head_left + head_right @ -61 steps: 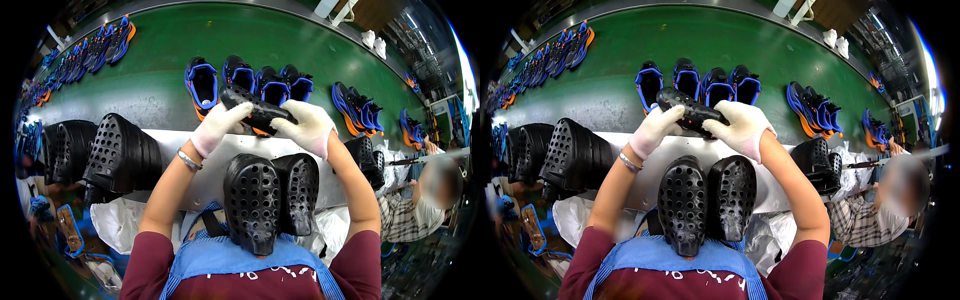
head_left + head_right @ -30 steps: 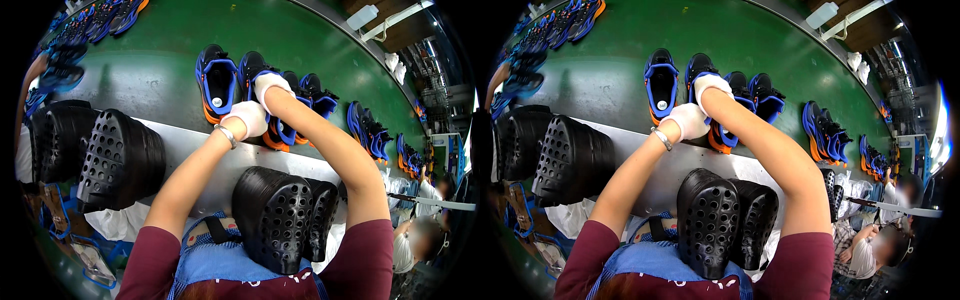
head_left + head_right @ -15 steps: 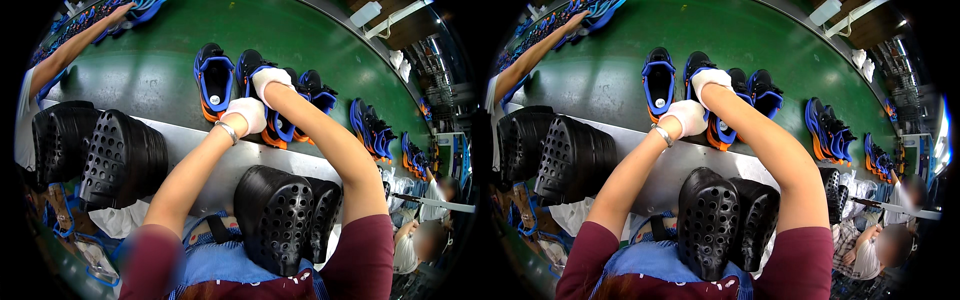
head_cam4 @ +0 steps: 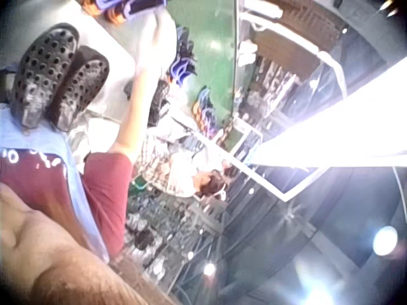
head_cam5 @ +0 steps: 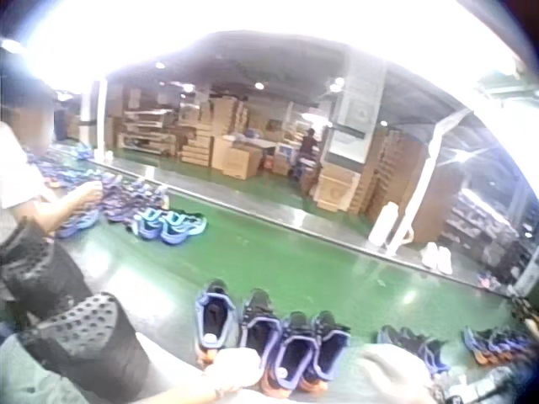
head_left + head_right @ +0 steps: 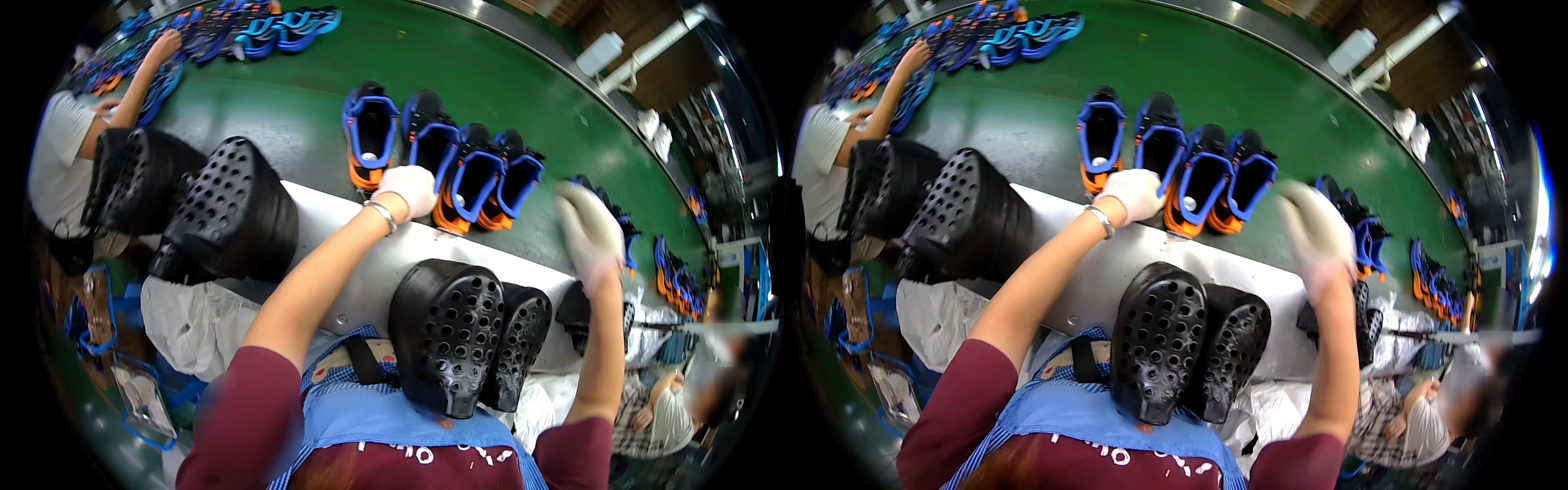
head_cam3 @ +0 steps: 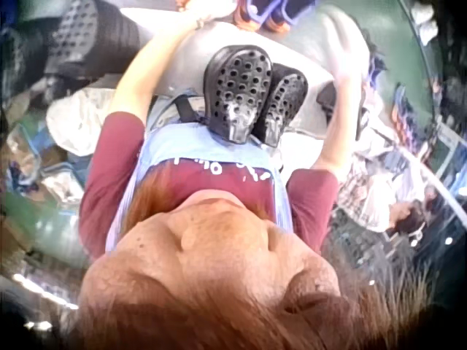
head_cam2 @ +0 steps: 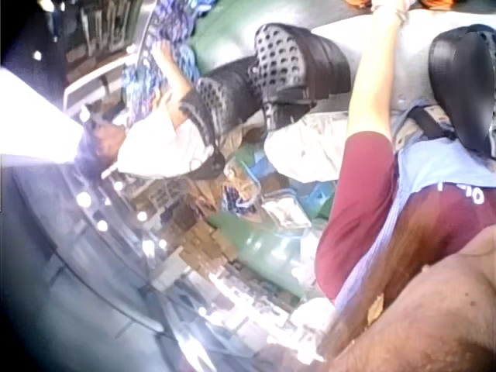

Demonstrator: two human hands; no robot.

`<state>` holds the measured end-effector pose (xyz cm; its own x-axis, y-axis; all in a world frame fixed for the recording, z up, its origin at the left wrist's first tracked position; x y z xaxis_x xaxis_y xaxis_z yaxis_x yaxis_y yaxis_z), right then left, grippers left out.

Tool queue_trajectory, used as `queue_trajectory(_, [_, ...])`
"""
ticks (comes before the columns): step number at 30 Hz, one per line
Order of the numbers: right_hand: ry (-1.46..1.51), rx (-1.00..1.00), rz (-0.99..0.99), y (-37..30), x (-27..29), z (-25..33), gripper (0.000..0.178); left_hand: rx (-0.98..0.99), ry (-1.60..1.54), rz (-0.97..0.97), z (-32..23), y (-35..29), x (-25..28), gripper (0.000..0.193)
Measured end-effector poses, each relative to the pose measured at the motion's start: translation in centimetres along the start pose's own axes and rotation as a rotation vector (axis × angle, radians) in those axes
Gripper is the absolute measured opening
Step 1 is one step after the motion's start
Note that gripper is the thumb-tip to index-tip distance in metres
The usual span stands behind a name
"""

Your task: The person, wearing gloves, picks up black perforated shoe inserts and places them into blue and orange athletic shoes on a conveyor belt. They handle each shoe one at a time, inserting the component and pressing it into place before moving to the next shoe.

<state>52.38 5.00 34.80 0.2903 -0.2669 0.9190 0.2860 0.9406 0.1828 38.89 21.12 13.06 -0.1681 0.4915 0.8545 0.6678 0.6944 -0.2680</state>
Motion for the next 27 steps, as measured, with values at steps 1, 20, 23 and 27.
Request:
queue_trajectory(1, [0.008,-0.07,-0.076,-2.9,1.7,-3.6,0.025,-0.006,-0.001,-0.018,-0.3,-0.2,0.4,0.034])
queue_trajectory(20, [-0.15,-0.586,-0.321,-28.0,4.1,-18.6,0.039,-0.426,-0.202,-0.136,-7.1,-5.0,0.0,0.036])
queue_trajectory(23, [-0.166,-0.531,-0.43,-26.4,4.9,-16.8,0.043,-0.468,-0.188,-0.159,-8.8,-4.7,0.6,0.033])
queue_trajectory(27, [-0.183,-0.515,-0.269,-24.3,3.6,-17.0,0.038,-0.352,-0.042,0.073,-9.0,-3.3,-1.3,0.033])
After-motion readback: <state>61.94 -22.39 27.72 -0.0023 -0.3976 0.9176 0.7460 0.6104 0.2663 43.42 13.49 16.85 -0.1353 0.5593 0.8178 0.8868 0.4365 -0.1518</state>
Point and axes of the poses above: each hand's wrist, its own y-axis towards the middle knuckle, its own x-axis out of the back of the hand, z = x × y, the point moved 9 cm from there along y, towards the middle knuckle, and after that the axes turned 2 degrees about x, right-handed, at the moved point
